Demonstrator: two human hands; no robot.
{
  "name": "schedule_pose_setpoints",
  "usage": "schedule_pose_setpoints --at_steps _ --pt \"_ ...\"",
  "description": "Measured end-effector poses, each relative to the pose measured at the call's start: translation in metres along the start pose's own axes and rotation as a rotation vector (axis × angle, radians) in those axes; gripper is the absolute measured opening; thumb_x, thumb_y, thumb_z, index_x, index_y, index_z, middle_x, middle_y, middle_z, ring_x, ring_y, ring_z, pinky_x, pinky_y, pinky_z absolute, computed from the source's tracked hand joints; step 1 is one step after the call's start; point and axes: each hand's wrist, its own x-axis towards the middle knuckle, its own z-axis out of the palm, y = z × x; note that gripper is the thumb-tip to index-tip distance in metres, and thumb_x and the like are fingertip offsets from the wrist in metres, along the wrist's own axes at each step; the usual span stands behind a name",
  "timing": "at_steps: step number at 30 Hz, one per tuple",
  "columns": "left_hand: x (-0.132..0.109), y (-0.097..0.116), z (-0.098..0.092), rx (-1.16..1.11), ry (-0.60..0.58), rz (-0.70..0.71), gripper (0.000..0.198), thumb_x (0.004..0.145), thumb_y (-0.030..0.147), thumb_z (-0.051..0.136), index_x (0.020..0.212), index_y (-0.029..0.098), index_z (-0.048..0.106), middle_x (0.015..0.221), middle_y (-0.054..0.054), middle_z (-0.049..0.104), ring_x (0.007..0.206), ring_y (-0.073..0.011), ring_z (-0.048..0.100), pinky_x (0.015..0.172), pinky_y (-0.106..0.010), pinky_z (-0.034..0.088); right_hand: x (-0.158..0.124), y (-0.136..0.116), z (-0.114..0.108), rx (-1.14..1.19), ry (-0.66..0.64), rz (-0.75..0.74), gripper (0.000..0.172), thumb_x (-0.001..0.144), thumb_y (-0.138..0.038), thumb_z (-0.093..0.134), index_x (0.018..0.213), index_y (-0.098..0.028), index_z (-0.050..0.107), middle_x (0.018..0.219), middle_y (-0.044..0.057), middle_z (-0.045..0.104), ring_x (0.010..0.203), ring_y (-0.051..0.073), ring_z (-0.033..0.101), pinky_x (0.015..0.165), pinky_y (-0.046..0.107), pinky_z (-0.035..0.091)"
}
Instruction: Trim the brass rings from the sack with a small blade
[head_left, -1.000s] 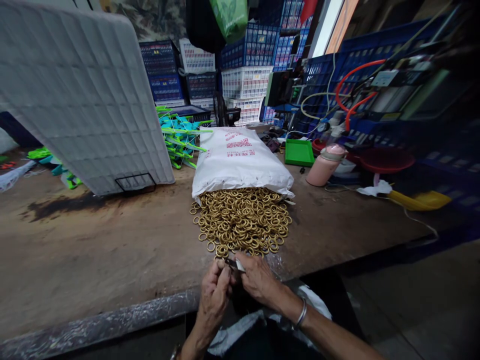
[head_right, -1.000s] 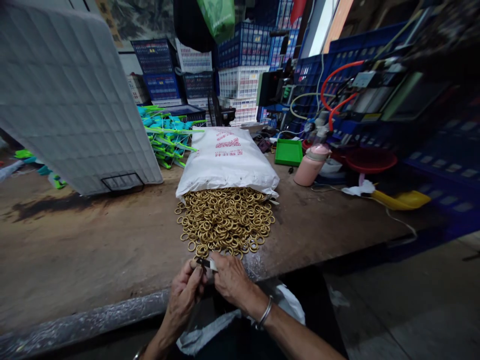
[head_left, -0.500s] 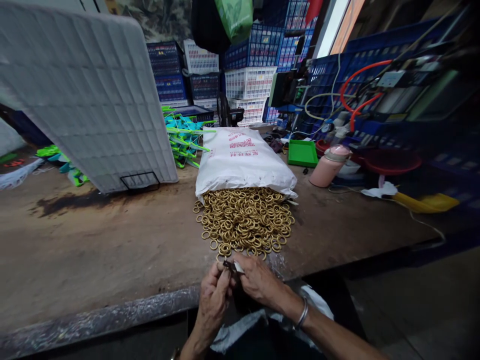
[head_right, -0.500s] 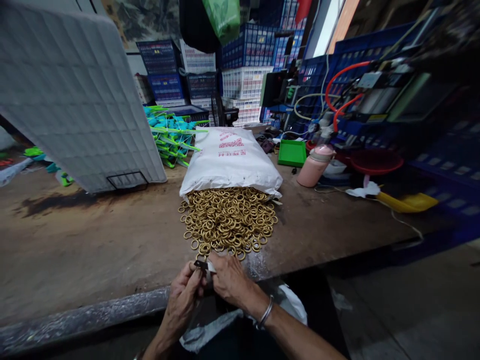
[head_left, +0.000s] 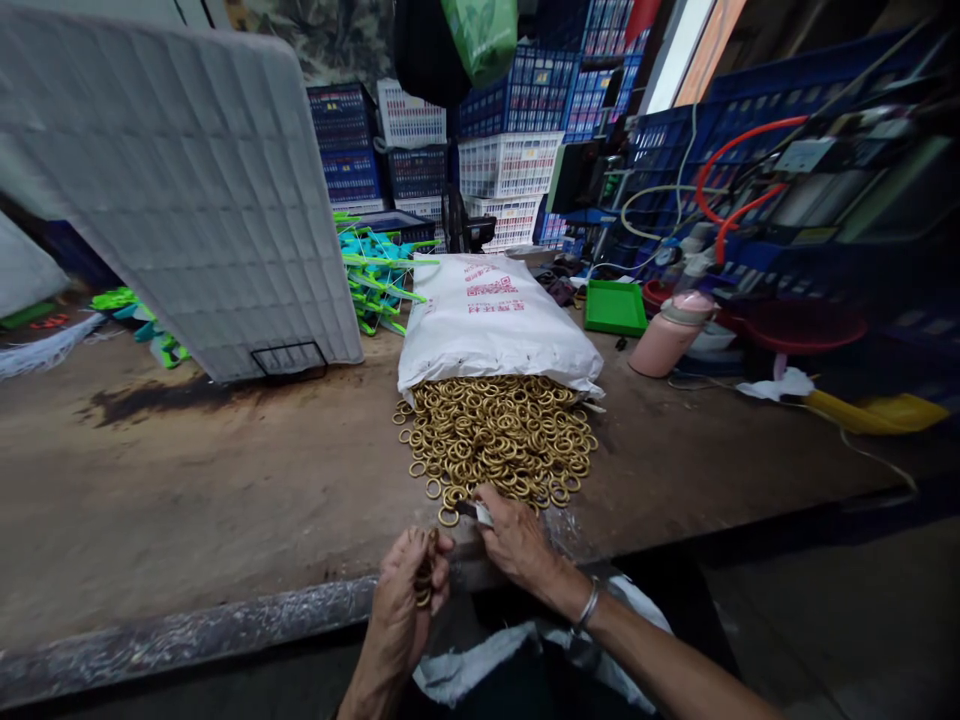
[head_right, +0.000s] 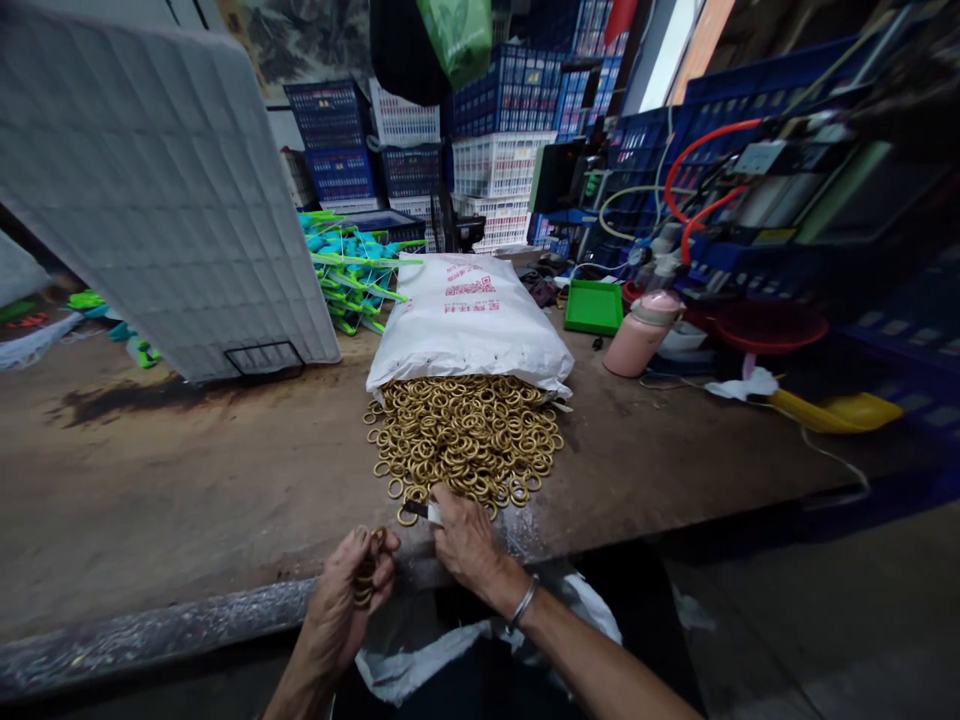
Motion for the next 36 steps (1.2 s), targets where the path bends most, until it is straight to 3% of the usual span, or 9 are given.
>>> schedule_pose_setpoints --at_steps 4,8,12,18,24,29,33,36 --pt "0.002 0.0 -0.007 -0.073 -0.008 0.032 0.019 0.074 0.034 0.06 0.077 0.017 0.052 0.07 0.001 0.058 0.043 -0.0034 0.04 0.038 -0.015 0.026 0.01 -0.01 0.007 -0.046 -0.015 -0.069 0.041 0.071 -0.011 0.044 0.111 -0.019 0.043 0.084 0.005 0.062 0.075 0.017 0.055 0.062 0.024 0.028" --pt "0.004 0.002 -0.009 -0.179 -0.031 -0.021 0.026 0.069 0.03 0.064 0.091 0.018 0.055 0.066 0.002 0.056 0.043 -0.0047 0.041 0.037 -0.015 0.028 0.018 -0.016 0.012 -0.136 -0.065 -0.039 0.038 0.07 -0.009 0.043 0.105 -0.02 0.048 0.08 0.004 0.062 0.072 0.017 0.055 0.06 0.025 0.026" --pt "0.009 0.0 -0.014 -0.254 0.007 -0.054 0.019 0.066 0.028 0.067 0.073 0.014 0.057 0.068 -0.001 0.057 0.054 -0.0082 0.049 0.039 -0.016 0.031 0.02 -0.011 0.011 -0.108 -0.026 -0.008 0.033 0.068 -0.008 0.042 0.097 -0.02 0.051 0.074 0.004 0.062 0.066 0.016 0.054 0.058 0.024 0.026" --pt "0.017 -0.006 -0.011 -0.166 0.017 -0.04 0.022 0.067 0.031 0.068 0.07 0.014 0.055 0.071 -0.002 0.057 0.06 -0.0102 0.052 0.04 -0.016 0.032 0.021 0.003 0.006 0.278 0.103 0.06 0.022 0.073 -0.015 0.04 0.084 -0.018 0.059 0.066 0.0 0.058 0.06 0.012 0.049 0.057 0.021 0.031" --pt "0.024 -0.011 0.005 -0.05 -0.036 -0.002 0.026 0.067 0.033 0.067 0.082 0.016 0.055 0.066 0.001 0.053 0.056 -0.009 0.051 0.038 -0.014 0.033 0.02 -0.008 -0.009 0.79 0.138 0.196 0.024 0.075 -0.029 0.043 0.078 -0.015 0.063 0.059 -0.003 0.052 0.054 0.009 0.043 0.053 0.019 0.035" --pt "0.031 -0.019 0.016 0.01 -0.007 0.059 0.039 0.063 0.038 0.07 0.092 0.015 0.055 0.061 0.002 0.052 0.05 -0.008 0.047 0.036 -0.014 0.033 0.014 -0.014 -0.007 0.981 0.092 0.215 0.024 0.075 -0.033 0.048 0.084 -0.017 0.065 0.056 -0.004 0.052 0.049 0.008 0.042 0.049 0.019 0.035" --pt "0.034 -0.023 0.022 0.07 -0.006 0.08 0.037 0.064 0.042 0.067 0.087 0.015 0.056 0.053 0.006 0.046 0.04 -0.004 0.037 0.034 -0.013 0.027 0.012 -0.015 -0.001 1.032 0.084 0.2 0.024 0.076 -0.034 0.05 0.082 -0.016 0.065 0.06 -0.003 0.057 0.053 0.009 0.047 0.053 0.019 0.038" --pt "0.037 -0.024 0.021 0.141 0.06 0.097 0.036 0.064 0.047 0.066 0.078 0.015 0.055 0.049 0.008 0.042 0.037 -0.0028 0.032 0.034 -0.013 0.023 0.01 -0.015 -0.003 0.994 0.084 0.162 0.025 0.077 -0.034 0.05 0.085 -0.016 0.066 0.069 0.0 0.062 0.062 0.011 0.052 0.06 0.021 0.041"
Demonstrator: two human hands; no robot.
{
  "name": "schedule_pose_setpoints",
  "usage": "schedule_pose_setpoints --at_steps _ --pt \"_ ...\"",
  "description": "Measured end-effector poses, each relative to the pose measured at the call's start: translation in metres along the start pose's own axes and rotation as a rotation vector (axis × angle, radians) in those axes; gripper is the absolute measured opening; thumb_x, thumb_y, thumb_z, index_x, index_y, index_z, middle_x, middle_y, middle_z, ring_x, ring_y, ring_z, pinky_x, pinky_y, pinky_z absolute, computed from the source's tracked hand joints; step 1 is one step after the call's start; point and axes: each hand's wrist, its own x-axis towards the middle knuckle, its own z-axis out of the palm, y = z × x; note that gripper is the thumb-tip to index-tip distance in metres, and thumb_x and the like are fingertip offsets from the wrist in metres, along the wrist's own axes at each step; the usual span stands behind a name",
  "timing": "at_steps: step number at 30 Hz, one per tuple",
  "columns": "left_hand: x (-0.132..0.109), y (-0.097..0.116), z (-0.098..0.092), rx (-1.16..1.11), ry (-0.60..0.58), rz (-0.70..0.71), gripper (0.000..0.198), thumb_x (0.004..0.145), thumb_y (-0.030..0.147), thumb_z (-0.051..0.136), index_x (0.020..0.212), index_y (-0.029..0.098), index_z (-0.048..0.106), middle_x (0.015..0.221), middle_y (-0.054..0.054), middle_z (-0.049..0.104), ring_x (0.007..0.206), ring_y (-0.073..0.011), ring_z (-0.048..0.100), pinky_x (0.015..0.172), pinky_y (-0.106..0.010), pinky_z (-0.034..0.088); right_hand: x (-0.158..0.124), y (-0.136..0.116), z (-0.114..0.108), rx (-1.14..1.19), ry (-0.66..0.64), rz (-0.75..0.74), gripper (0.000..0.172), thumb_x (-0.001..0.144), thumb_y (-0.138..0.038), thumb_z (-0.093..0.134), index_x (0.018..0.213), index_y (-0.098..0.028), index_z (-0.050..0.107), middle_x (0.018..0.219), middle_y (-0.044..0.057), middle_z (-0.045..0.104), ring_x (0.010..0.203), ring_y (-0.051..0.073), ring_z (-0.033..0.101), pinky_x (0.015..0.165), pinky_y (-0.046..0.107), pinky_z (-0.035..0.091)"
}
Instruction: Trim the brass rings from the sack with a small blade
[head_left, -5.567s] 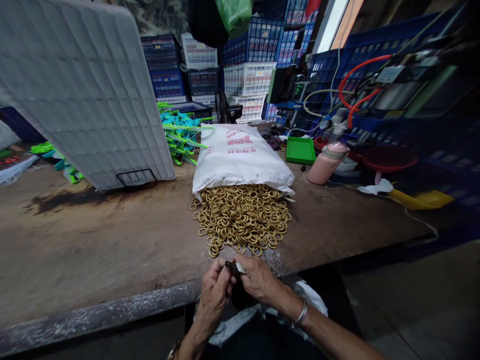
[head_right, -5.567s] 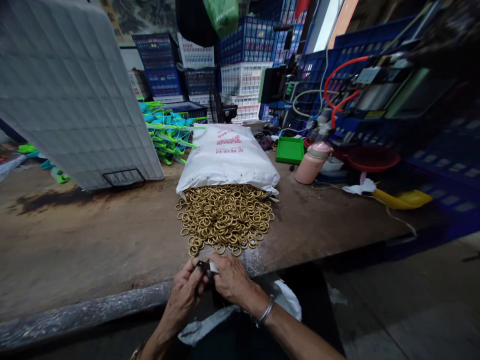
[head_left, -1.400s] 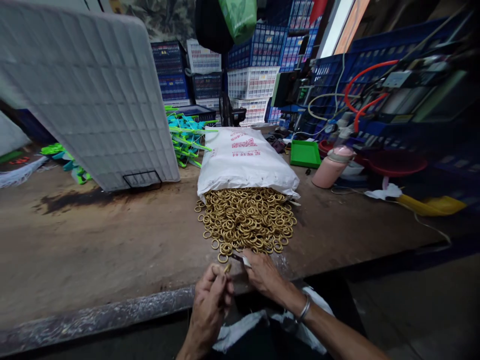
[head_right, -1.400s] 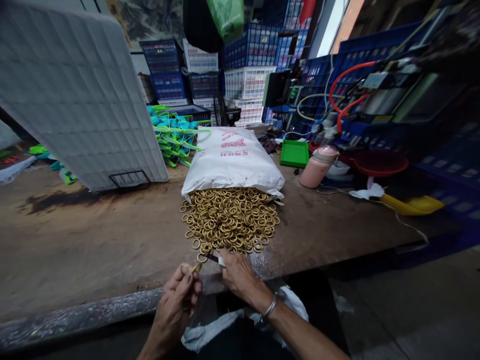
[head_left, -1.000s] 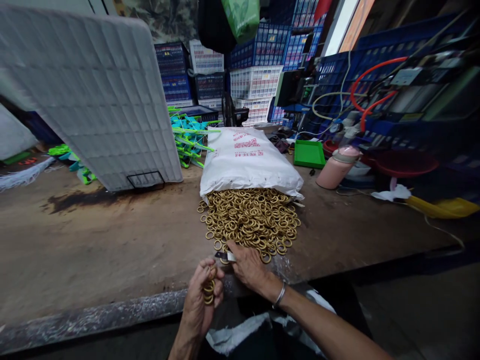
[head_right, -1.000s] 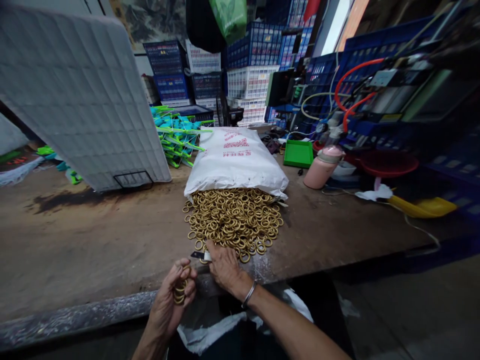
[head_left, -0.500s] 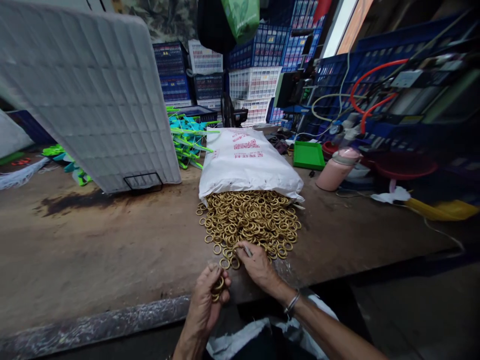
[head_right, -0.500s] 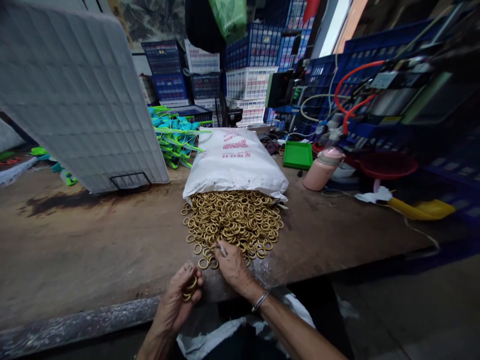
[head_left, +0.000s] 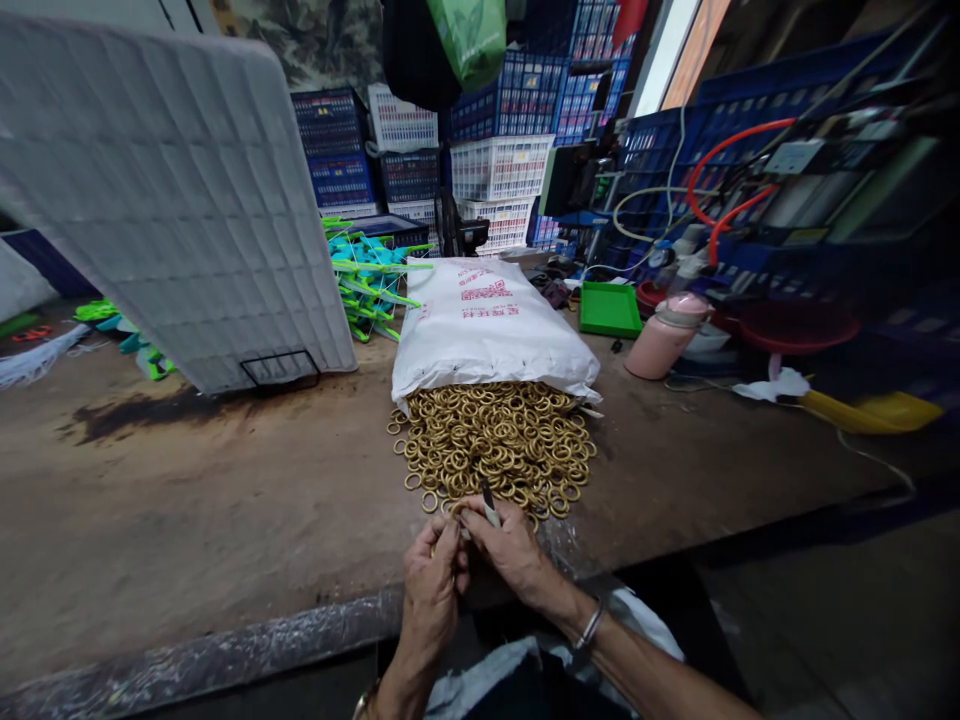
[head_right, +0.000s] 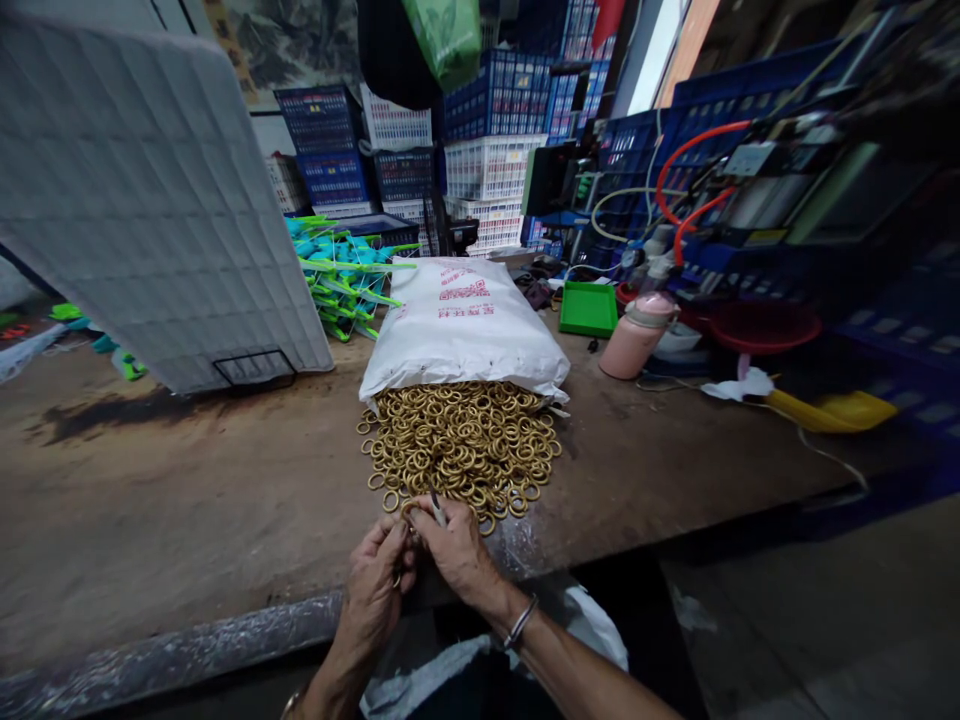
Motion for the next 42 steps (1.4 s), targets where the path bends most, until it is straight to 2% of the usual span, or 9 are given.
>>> schedule_pose_setpoints --at_steps 4,7,9,13,17,27,32,37,42 --pt "0.003 0.002 -0.004 0.207 0.058 0.043 0.036 0.064 0.051 0.062 0.069 0.016 0.054 0.044 0.009 0.038 0.036 -0.0037 0.029 0.035 -0.015 0.022 -0.002 -0.01 -0.007 -0.138 -0.009 -0.062 0.027 0.078 -0.034 0.048 0.091 -0.016 0.063 0.078 0.002 0.064 0.074 0.014 0.056 0.067 0.023 0.042" --pt "0.003 0.007 -0.007 0.342 -0.009 0.168 0.033 0.066 0.047 0.062 0.065 0.015 0.057 0.05 0.006 0.045 0.043 -0.0058 0.037 0.042 -0.017 0.029 -0.002 -0.016 -0.013 -0.251 -0.056 -0.144 0.025 0.08 -0.032 0.047 0.094 -0.017 0.06 0.082 0.003 0.063 0.075 0.014 0.055 0.068 0.023 0.041" --pt "0.001 0.01 -0.007 0.366 -0.051 0.211 0.031 0.067 0.046 0.062 0.064 0.015 0.058 0.054 0.004 0.048 0.047 -0.0065 0.039 0.045 -0.017 0.032 -0.001 -0.018 -0.014 -0.322 -0.1 -0.186 0.021 0.08 -0.032 0.046 0.086 -0.018 0.06 0.074 0.001 0.06 0.068 0.012 0.051 0.064 0.022 0.039" --pt "-0.001 0.012 -0.005 0.301 -0.03 0.03 0.035 0.066 0.052 0.059 0.068 0.017 0.052 0.043 0.009 0.037 0.035 -0.0039 0.028 0.035 -0.016 0.022 0.0 -0.015 -0.012 -0.278 -0.071 -0.12 0.025 0.082 -0.037 0.043 0.07 -0.017 0.052 0.061 -0.004 0.049 0.058 0.009 0.042 0.056 0.019 0.035" --pt "-0.003 0.011 -0.001 0.169 -0.093 -0.097 0.037 0.066 0.054 0.058 0.076 0.019 0.048 0.047 0.01 0.041 0.032 -0.0027 0.028 0.031 -0.013 0.018 0.0 -0.012 -0.01 -0.093 -0.04 -0.004 0.024 0.081 -0.037 0.041 0.069 -0.018 0.047 0.056 -0.006 0.041 0.052 0.008 0.037 0.051 0.019 0.033" --pt "-0.007 0.017 0.005 0.247 -0.026 -0.047 0.043 0.06 0.059 0.061 0.068 0.018 0.048 0.042 0.009 0.044 0.029 -0.0019 0.029 0.03 -0.014 0.02 -0.001 -0.018 -0.009 -0.237 -0.054 -0.006 0.024 0.077 -0.037 0.048 0.064 -0.017 0.051 0.055 -0.005 0.048 0.054 0.008 0.042 0.053 0.019 0.034" --pt "-0.011 0.019 0.002 0.286 -0.115 -0.018 0.041 0.067 0.057 0.056 0.065 0.017 0.049 0.039 0.009 0.04 0.03 -0.0024 0.027 0.031 -0.014 0.02 -0.003 -0.025 -0.009 -0.21 -0.066 0.034 0.022 0.077 -0.031 0.045 0.061 -0.017 0.05 0.052 -0.005 0.047 0.053 0.008 0.043 0.052 0.018 0.033" --pt "-0.014 0.018 -0.001 0.059 -0.232 -0.086 0.031 0.073 0.047 0.057 0.07 0.017 0.048 0.051 0.007 0.043 0.037 -0.0023 0.028 0.034 -0.013 0.019 -0.004 -0.025 -0.009 -0.111 -0.1 0.055 0.021 0.077 -0.03 0.042 0.061 -0.017 0.048 0.051 -0.005 0.047 0.05 0.007 0.041 0.051 0.018 0.033" --pt "-0.015 0.019 0.0 0.011 -0.219 -0.095 0.033 0.069 0.046 0.062 0.066 0.017 0.046 0.055 0.007 0.044 0.037 -0.0014 0.028 0.034 -0.014 0.018 -0.005 -0.024 -0.007 -0.073 -0.066 0.096 0.022 0.076 -0.031 0.042 0.058 -0.018 0.043 0.05 -0.006 0.044 0.048 0.008 0.039 0.049 0.019 0.032"
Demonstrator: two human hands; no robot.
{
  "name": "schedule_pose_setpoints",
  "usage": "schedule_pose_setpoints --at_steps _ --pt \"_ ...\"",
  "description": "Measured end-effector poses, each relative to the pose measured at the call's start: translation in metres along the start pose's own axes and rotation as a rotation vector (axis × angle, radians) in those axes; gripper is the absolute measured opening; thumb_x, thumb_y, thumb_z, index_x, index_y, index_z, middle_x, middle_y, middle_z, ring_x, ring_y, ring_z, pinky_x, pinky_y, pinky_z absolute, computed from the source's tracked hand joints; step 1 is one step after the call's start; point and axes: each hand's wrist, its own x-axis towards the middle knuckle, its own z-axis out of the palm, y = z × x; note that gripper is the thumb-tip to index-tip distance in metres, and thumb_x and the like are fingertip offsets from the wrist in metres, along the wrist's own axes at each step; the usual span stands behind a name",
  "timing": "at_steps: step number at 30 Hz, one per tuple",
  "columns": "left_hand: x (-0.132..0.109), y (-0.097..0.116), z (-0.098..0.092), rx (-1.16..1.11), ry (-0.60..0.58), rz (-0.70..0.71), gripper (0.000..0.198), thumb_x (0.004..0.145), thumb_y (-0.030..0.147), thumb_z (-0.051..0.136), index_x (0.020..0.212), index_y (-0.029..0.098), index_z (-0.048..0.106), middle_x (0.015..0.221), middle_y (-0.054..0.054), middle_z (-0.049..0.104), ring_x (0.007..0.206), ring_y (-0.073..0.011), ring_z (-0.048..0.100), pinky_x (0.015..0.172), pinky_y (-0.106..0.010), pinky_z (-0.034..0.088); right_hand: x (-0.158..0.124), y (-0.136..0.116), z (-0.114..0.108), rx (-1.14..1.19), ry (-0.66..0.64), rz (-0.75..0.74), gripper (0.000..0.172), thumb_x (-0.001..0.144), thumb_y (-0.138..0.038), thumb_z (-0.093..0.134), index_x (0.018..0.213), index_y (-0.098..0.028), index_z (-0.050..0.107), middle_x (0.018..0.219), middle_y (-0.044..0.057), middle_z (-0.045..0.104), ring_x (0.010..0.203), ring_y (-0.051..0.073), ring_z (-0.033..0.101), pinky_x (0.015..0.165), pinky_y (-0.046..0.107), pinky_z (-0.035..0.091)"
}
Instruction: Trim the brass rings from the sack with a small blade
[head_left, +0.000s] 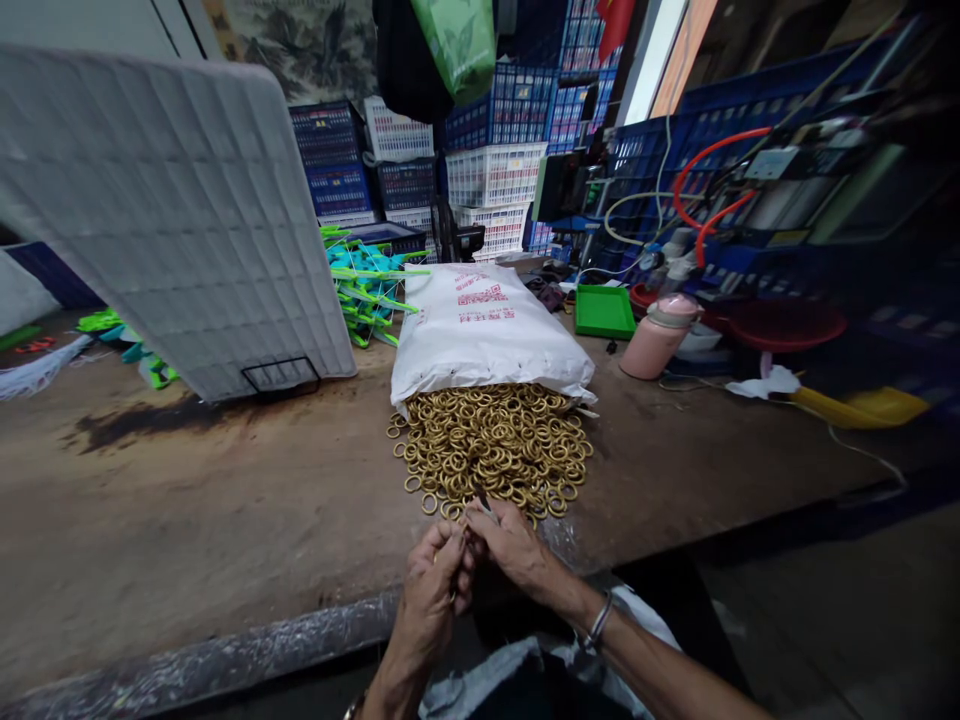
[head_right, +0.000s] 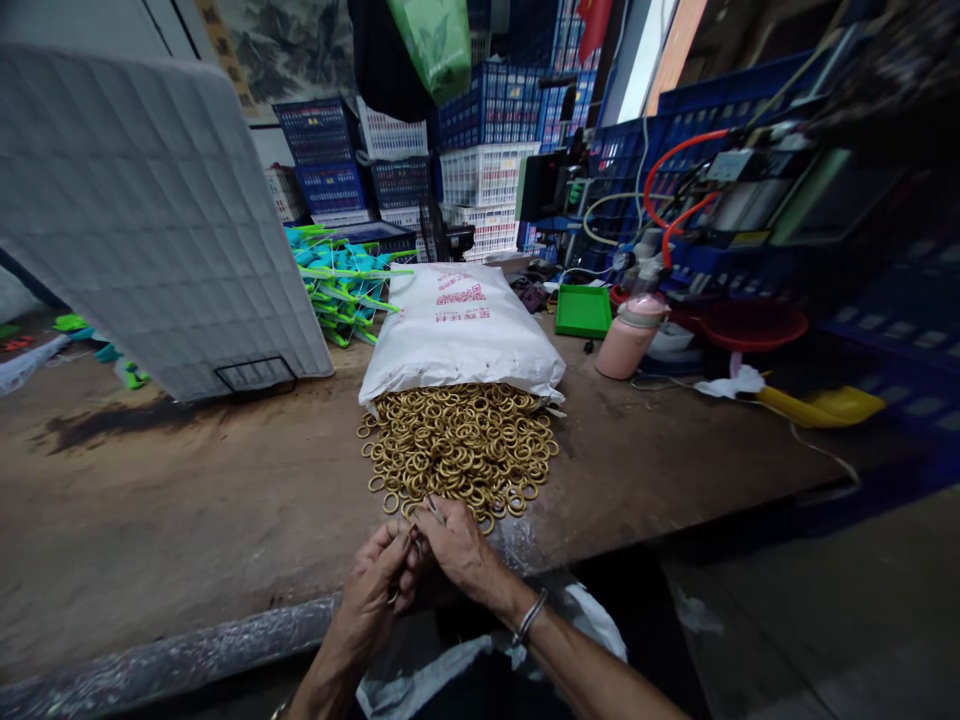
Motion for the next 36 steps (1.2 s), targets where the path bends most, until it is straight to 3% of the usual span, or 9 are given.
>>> schedule_pose_setpoints --at_steps 6,10,14,21,25,30,36 --pt "0.0 0.001 0.0 0.048 0.033 -0.011 0.034 0.067 0.048 0.062 0.07 0.017 0.048 0.055 0.007 0.044 0.037 -0.0015 0.03 0.034 -0.013 0.018 0.003 0.007 -0.001 -0.048 0.03 -0.006 0.028 0.079 -0.031 0.037 0.056 -0.018 0.044 0.051 -0.004 0.044 0.049 0.008 0.041 0.049 0.019 0.033" --pt "0.0 0.001 0.001 0.093 0.093 -0.03 0.038 0.063 0.051 0.064 0.072 0.018 0.047 0.051 0.008 0.044 0.035 -0.0017 0.031 0.033 -0.013 0.018 0.0 0.014 -0.004 -0.29 0.084 -0.122 0.022 0.079 -0.025 0.037 0.06 -0.018 0.047 0.054 -0.003 0.047 0.052 0.009 0.041 0.05 0.019 0.031" --pt "0.002 -0.001 0.0 0.14 0.118 -0.007 0.039 0.062 0.052 0.064 0.07 0.018 0.046 0.049 0.009 0.043 0.033 -0.0018 0.03 0.033 -0.013 0.02 -0.008 0.019 -0.006 -0.593 -0.021 -0.21 0.013 0.073 -0.012 0.039 0.068 -0.018 0.049 0.061 -0.001 0.053 0.056 0.01 0.043 0.053 0.02 0.027" --pt "0.004 -0.004 -0.003 0.203 0.128 0.055 0.038 0.062 0.052 0.063 0.065 0.018 0.046 0.046 0.008 0.043 0.035 -0.0031 0.032 0.034 -0.014 0.023 -0.013 0.008 -0.005 -0.939 -0.096 -0.151 0.028 0.064 -0.004 0.041 0.086 -0.018 0.051 0.072 0.004 0.062 0.063 0.014 0.052 0.054 0.024 0.022" --pt "-0.007 -0.003 -0.004 0.188 0.065 0.043 0.035 0.068 0.05 0.06 0.066 0.018 0.046 0.048 0.008 0.042 0.036 -0.0025 0.031 0.036 -0.014 0.022 -0.011 0.005 -0.009 -1.035 -0.092 -0.108 0.025 0.067 -0.004 0.041 0.086 -0.018 0.05 0.073 0.005 0.063 0.062 0.015 0.054 0.052 0.026 0.019" --pt "-0.028 -0.008 0.004 0.127 -0.115 -0.084 0.034 0.07 0.048 0.06 0.066 0.018 0.044 0.047 0.007 0.044 0.033 -0.0019 0.028 0.033 -0.015 0.017 -0.006 0.016 -0.017 -1.076 -0.029 -0.061 0.024 0.067 -0.003 0.039 0.085 -0.016 0.05 0.07 0.005 0.061 0.061 0.014 0.053 0.052 0.025 0.02" --pt "-0.031 -0.016 0.001 -0.081 -0.196 -0.168 0.034 0.075 0.049 0.053 0.069 0.016 0.051 0.04 0.007 0.038 0.03 -0.002 0.022 0.031 -0.015 0.015 0.005 0.025 0.001 -1.027 -0.04 -0.223 0.029 0.064 -0.004 0.041 0.088 -0.018 0.049 0.075 0.003 0.062 0.066 0.014 0.054 0.056 0.024 0.024"
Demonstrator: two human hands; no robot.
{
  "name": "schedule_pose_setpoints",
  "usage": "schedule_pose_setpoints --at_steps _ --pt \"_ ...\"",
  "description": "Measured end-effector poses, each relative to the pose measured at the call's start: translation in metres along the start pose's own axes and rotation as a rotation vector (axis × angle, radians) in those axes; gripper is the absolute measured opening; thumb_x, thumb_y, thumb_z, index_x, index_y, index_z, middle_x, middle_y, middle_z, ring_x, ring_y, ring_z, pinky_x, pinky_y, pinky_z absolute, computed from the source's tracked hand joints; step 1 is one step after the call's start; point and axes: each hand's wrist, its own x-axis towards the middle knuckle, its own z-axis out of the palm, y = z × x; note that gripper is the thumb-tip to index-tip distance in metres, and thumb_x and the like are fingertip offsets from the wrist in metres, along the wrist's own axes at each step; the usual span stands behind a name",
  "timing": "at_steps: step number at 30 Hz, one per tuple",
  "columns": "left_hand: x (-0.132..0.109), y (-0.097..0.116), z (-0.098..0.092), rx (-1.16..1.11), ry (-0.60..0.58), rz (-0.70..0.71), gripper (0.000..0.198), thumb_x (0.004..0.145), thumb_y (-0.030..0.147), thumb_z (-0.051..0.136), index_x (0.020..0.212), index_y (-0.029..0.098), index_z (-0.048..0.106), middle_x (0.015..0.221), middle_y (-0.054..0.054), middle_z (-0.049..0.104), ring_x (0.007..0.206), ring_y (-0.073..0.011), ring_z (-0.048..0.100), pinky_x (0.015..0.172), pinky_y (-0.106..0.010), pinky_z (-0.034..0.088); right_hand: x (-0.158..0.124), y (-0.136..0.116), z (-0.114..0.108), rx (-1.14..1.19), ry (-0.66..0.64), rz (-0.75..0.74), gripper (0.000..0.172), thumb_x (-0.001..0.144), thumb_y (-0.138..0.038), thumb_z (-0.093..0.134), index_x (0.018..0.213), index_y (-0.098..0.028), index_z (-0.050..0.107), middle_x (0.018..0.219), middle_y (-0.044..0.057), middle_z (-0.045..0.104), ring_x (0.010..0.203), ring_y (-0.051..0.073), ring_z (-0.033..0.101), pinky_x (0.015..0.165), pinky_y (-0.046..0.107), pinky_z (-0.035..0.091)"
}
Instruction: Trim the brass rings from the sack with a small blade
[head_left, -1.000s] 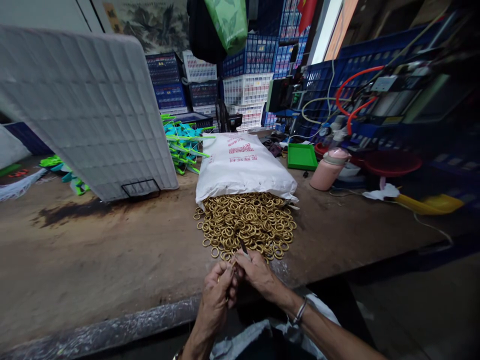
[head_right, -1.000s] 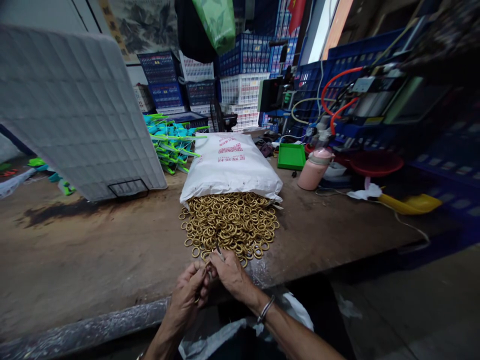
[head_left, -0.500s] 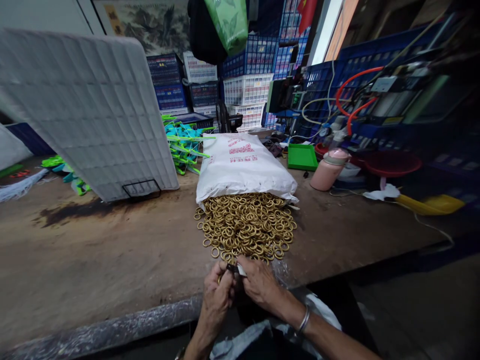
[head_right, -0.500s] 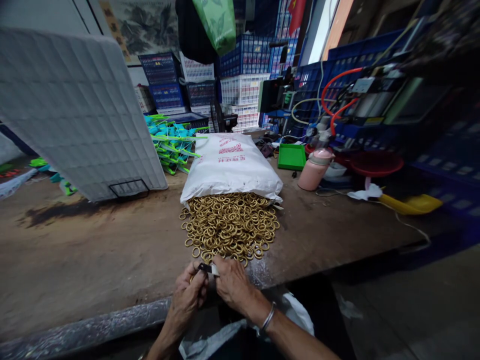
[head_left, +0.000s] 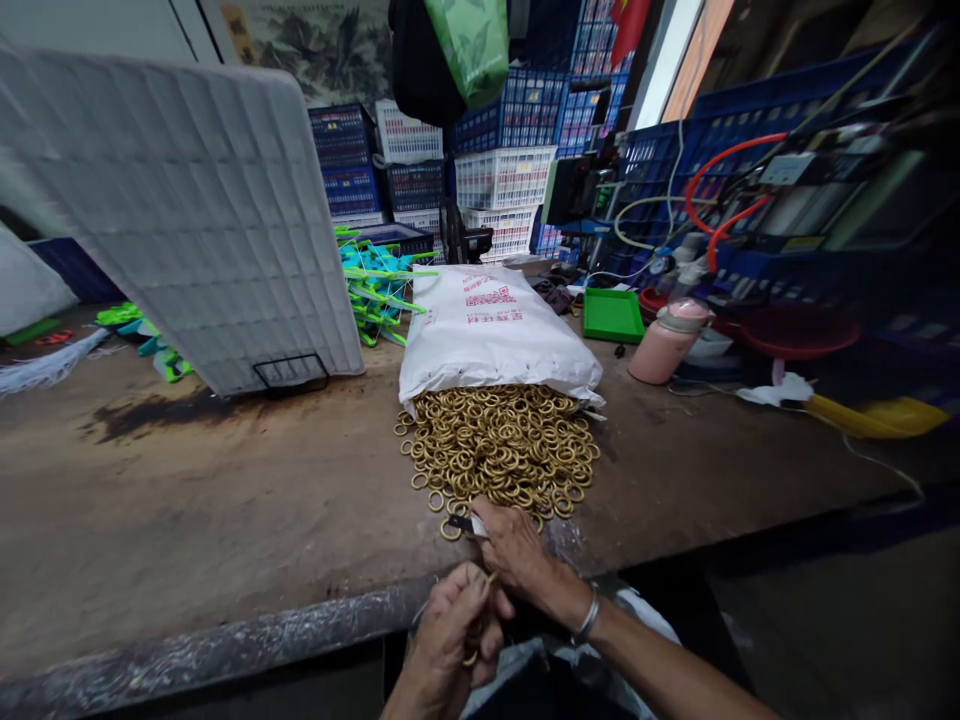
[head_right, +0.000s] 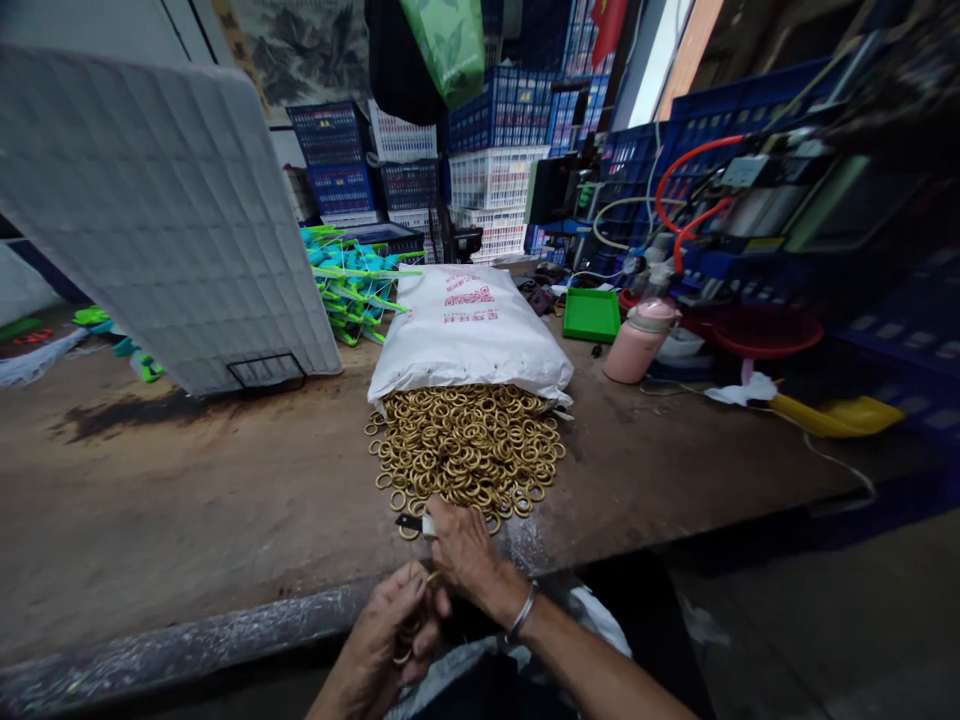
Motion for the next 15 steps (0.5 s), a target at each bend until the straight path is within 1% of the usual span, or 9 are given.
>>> schedule_pose_setpoints --at_steps 4,7,10,13,15 --pt "-0.002 0.004 -0.007 -0.036 0.058 0.026 0.031 0.077 0.044 0.052 0.069 0.014 0.053 0.041 0.006 0.039 0.032 -0.0019 0.023 0.031 -0.014 0.018 0.016 -0.013 0.005 -0.042 0.015 -0.057 0.032 0.069 -0.007 0.042 0.098 -0.019 0.048 0.077 0.003 0.063 0.067 0.016 0.056 0.057 0.025 0.027" --pt "-0.003 0.008 -0.008 -0.087 0.096 0.049 0.024 0.074 0.038 0.056 0.069 0.016 0.05 0.05 0.003 0.05 0.031 -0.0017 0.027 0.03 -0.014 0.02 0.028 -0.022 0.008 -0.104 0.024 -0.093 0.031 0.07 -0.009 0.045 0.099 -0.02 0.048 0.083 0.004 0.063 0.072 0.018 0.057 0.06 0.026 0.03" --pt "-0.004 0.009 -0.011 -0.151 0.11 0.072 0.018 0.071 0.032 0.059 0.079 0.018 0.05 0.064 0.001 0.057 0.033 -0.0026 0.032 0.028 -0.014 0.021 0.037 -0.029 0.01 -0.173 -0.009 -0.075 0.028 0.074 -0.009 0.045 0.099 -0.02 0.049 0.086 0.006 0.063 0.074 0.019 0.059 0.061 0.026 0.033" --pt "-0.005 0.008 -0.018 -0.185 0.101 0.072 0.021 0.073 0.03 0.057 0.089 0.017 0.053 0.065 0.0 0.056 0.038 -0.004 0.037 0.03 -0.013 0.024 0.043 -0.035 0.01 -0.219 -0.045 -0.063 0.023 0.079 -0.011 0.04 0.098 -0.019 0.051 0.085 0.008 0.064 0.075 0.02 0.06 0.061 0.027 0.035" --pt "-0.007 0.008 -0.023 -0.206 0.112 0.077 0.02 0.074 0.03 0.058 0.086 0.015 0.055 0.067 0.0 0.055 0.043 -0.0046 0.04 0.032 -0.013 0.025 0.045 -0.037 0.008 -0.232 -0.052 -0.064 0.022 0.082 -0.012 0.037 0.097 -0.018 0.052 0.085 0.009 0.064 0.075 0.021 0.06 0.061 0.028 0.035"
